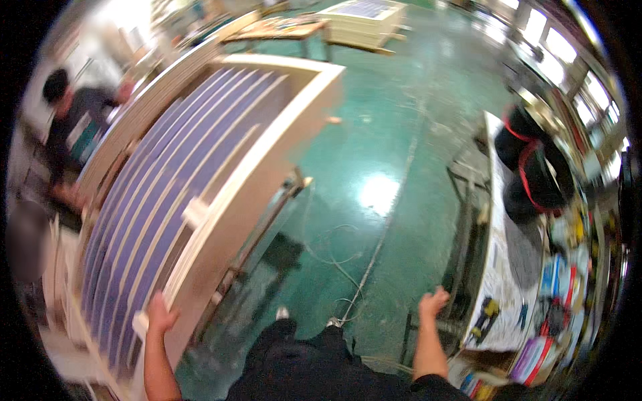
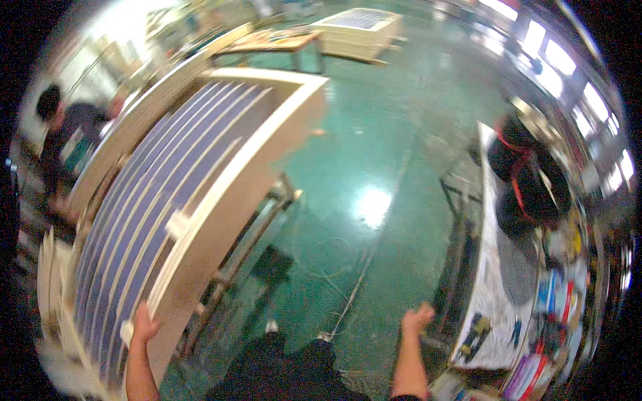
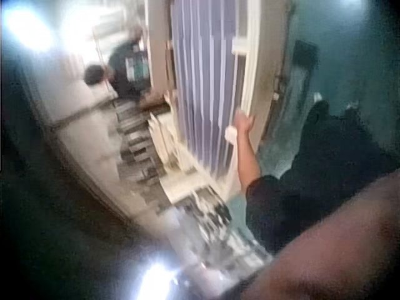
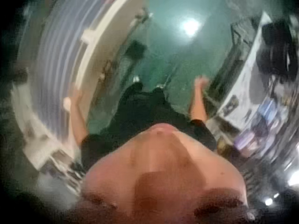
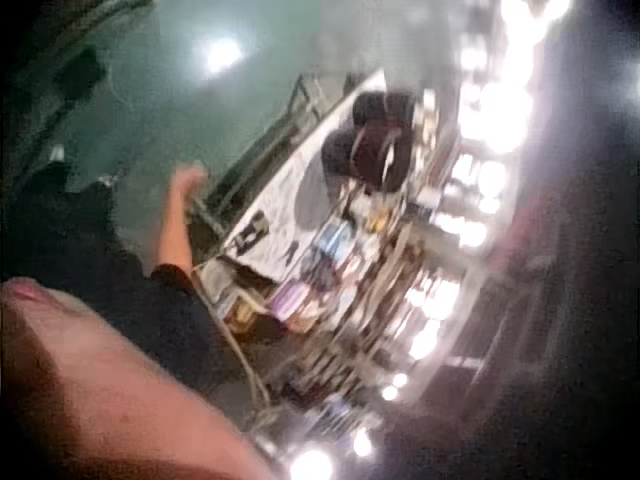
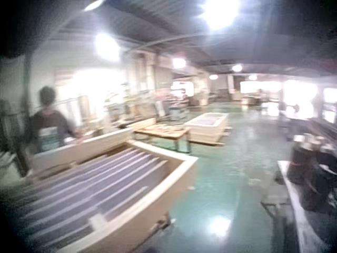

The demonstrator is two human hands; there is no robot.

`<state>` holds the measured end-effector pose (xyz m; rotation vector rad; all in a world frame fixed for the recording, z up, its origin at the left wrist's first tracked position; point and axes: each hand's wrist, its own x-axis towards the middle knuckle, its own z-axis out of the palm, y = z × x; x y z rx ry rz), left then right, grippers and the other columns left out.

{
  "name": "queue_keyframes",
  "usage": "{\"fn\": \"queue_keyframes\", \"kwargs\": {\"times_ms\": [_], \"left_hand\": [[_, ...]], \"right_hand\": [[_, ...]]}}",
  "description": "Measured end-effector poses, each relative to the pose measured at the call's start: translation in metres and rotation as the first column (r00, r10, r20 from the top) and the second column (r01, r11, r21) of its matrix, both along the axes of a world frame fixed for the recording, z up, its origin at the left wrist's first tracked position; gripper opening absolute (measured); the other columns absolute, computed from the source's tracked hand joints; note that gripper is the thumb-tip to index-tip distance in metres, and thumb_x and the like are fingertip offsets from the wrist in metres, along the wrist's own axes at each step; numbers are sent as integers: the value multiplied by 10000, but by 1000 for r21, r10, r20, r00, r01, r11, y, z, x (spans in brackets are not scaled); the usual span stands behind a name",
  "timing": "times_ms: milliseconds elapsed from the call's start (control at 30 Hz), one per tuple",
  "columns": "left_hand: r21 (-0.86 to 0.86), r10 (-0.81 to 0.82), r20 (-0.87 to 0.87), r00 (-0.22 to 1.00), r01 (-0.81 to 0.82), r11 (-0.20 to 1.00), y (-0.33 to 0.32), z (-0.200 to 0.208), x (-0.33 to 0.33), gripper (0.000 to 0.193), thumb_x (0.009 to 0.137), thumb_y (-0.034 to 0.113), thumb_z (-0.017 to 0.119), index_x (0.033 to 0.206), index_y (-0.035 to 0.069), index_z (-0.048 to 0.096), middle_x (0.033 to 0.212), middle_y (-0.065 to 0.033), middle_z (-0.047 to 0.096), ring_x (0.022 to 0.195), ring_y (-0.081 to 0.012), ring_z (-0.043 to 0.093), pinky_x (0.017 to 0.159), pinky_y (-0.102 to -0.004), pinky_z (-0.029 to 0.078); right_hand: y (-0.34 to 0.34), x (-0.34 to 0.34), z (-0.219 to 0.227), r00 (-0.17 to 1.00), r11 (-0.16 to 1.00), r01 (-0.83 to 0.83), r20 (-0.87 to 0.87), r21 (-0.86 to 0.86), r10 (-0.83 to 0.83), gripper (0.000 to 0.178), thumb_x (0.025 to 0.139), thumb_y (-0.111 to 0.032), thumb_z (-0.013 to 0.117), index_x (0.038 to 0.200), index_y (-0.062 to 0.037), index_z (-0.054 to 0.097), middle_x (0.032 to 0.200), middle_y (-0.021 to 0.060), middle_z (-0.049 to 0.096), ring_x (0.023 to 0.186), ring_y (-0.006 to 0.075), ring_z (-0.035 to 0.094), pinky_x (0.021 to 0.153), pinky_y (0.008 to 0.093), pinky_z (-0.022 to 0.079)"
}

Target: The person assembles a wooden furniture frame by attaching light-colored wooden slats to a purple slatted base. They use a pneumatic nail gun to secure the pieces, frequently walking to retrieve materials and repositioning the large frame on the workshop floor.

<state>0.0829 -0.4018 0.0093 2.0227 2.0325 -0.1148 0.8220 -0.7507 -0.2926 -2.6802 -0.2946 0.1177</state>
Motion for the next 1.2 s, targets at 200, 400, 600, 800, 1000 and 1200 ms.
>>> {"fn": "queue_keyframes", "kwargs": {"times_ms": [200,400,600,800,1000,1200], "left_hand": [[29,24,-20,1000,-24,999,-23,30,6,725,680,354,886,1207,1,536,1176,-227,609,1140,-431,570,952,-508,466],[114,11,79,997,-20,993,-24,23,0,617,690,323,884,1140,41,570,1156,-156,608,1140,-382,566,934,-494,478],[40,95,129,987,-101,994,-20,44,3,625,665,295,897,1158,73,584,1131,-119,597,1108,-357,567,911,-481,486],[47,83,189,978,-93,995,-11,37,-2,569,654,249,889,1132,97,620,1122,-70,599,1099,-306,571,891,-437,459],[32,98,202,974,-106,994,-5,39,-1,615,608,228,908,1130,82,618,1124,-87,612,1089,-324,588,894,-453,491],[64,90,185,979,-104,993,-4,35,3,587,575,184,897,1095,86,640,1081,-75,616,1046,-312,598,875,-440,491]], "right_hand": [[222,-259,97,421,325,-844,152,426,894,420,790,-83,688,1203,-21,636,1155,209,609,1157,395,551,1012,474,441],[364,-372,265,-243,-356,-910,422,214,874,553,746,-78,743,1280,-100,603,1204,152,569,1147,370,532,1001,487,433],[435,-471,343,-694,-693,-703,370,-160,618,722,715,-317,834,1359,-183,537,1217,95,572,1191,320,535,1097,538,355],[475,-509,327,-813,-795,-581,92,-174,575,745,678,-392,859,1318,-178,546,1047,43,585,1032,246,600,934,440,454],[482,-512,325,-790,-787,-612,108,-77,603,706,655,-368,865,1268,-168,577,1007,43,582,976,248,602,809,389,474],[482,-508,314,-771,-779,-627,147,-7,619,633,661,-328,842,1220,-159,596,1004,57,590,967,248,604,789,395,463]]}}
